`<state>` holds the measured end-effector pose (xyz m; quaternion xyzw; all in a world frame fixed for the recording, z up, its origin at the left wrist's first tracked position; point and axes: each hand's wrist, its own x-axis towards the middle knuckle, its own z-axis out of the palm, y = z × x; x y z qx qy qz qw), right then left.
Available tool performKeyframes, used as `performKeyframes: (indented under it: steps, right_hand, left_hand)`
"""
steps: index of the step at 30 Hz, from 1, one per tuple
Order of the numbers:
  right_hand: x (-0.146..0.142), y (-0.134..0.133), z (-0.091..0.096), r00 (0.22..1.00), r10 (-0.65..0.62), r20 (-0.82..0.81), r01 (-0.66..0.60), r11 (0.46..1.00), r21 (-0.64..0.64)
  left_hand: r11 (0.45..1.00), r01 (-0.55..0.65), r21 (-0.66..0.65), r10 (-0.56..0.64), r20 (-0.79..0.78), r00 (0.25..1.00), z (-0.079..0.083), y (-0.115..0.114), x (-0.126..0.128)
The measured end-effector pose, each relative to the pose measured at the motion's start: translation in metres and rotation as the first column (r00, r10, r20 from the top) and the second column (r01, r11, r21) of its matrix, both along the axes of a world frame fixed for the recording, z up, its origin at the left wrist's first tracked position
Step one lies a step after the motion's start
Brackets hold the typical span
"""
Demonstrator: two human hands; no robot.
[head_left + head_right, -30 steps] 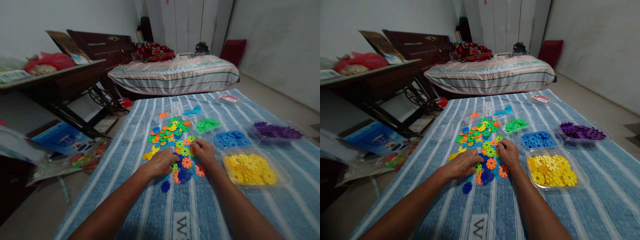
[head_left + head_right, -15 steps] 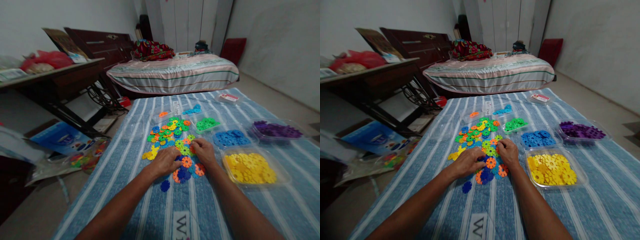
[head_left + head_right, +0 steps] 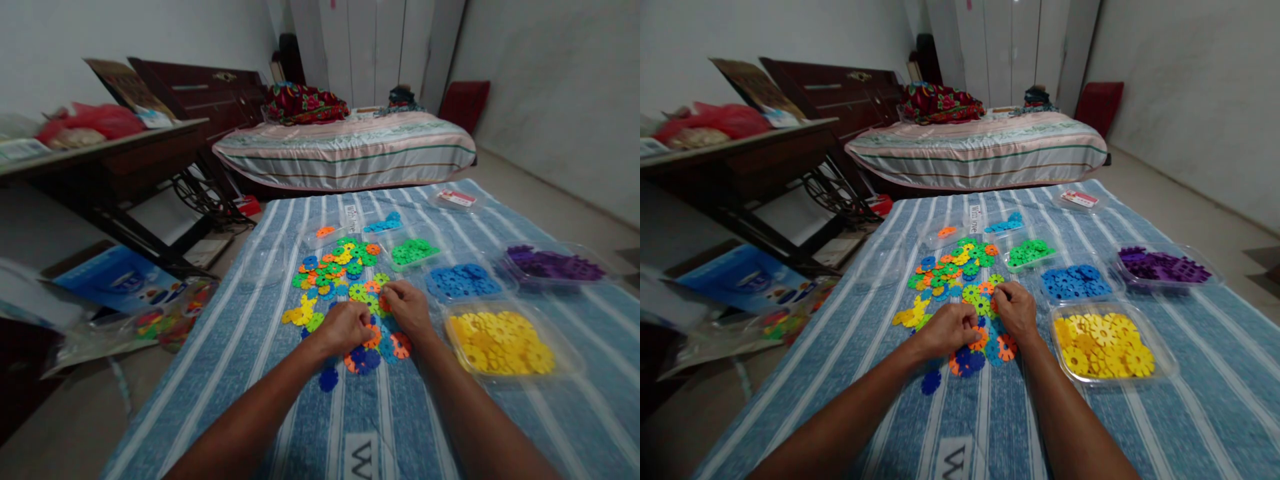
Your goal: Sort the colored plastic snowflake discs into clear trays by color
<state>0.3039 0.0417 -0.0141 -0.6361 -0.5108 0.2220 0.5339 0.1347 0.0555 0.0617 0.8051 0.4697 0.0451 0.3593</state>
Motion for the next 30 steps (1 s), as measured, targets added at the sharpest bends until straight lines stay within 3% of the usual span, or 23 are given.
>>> performKeyframes:
  steps: [2,6,8,9,12,14,17,21,24,26,28,30]
  right_hand:
    - [0.0,0.0,0.0,1.0,0.002,0.001,-0.002,1.0,-0.001]
    - [0.0,0.0,0.0,1.0,0.01,-0.005,-0.01,1.0,0.006]
    - [0.0,0.0,0.0,1.0,0.011,-0.001,-0.011,1.0,0.016]
    - [-0.001,0.001,0.0,1.0,0.008,-0.001,-0.008,1.0,0.022]
    - [-0.001,0.001,-0.001,1.0,0.002,-0.004,-0.002,1.0,0.028]
    - [-0.001,0.001,-0.001,1.0,0.009,-0.006,-0.009,0.999,0.032]
    - [-0.001,0.001,-0.001,1.0,0.015,-0.007,-0.015,0.999,0.035]
    - [-0.001,0.002,-0.001,1.0,0.01,-0.009,-0.01,1.0,0.023]
    - [0.0,0.003,0.0,1.0,0.006,-0.019,-0.006,1.0,0.016]
    - [0.0,0.003,0.0,1.0,0.0,-0.025,0.001,1.0,0.006]
    - [0.0,0.003,0.001,1.0,-0.007,-0.03,0.007,1.0,-0.003]
    - [-0.001,0.002,0.002,0.999,-0.009,-0.039,0.009,1.0,-0.008]
  left_hand:
    - [0.98,-0.064,-0.187,0.092,0.148,0.985,-0.001,0.006,-0.005]
    - [0.855,-0.249,-0.455,0.397,0.264,0.879,0.007,0.028,-0.015]
    - [0.778,-0.385,-0.496,0.575,0.316,0.755,0.019,0.048,-0.018]
    - [0.73,-0.454,-0.511,0.662,0.361,0.657,0.028,0.059,-0.018]
    - [0.698,-0.536,-0.474,0.715,0.492,0.496,0.054,0.097,-0.018]
    - [0.695,-0.563,-0.447,0.711,0.549,0.441,0.067,0.115,-0.017]
    - [0.718,-0.553,-0.423,0.69,0.532,0.49,0.068,0.118,-0.011]
    - [0.831,-0.409,-0.377,0.549,0.434,0.715,0.044,0.078,0.001]
    - [0.908,-0.213,-0.36,0.339,0.333,0.88,0.025,0.039,0.011]
    - [0.975,-0.009,-0.222,0.062,0.233,0.971,0.018,0.019,0.016]
    - [0.988,0.131,-0.08,-0.121,0.122,0.985,0.014,0.004,0.022]
    - [0.978,0.205,0.029,-0.205,0.028,0.978,0.014,-0.006,0.029]
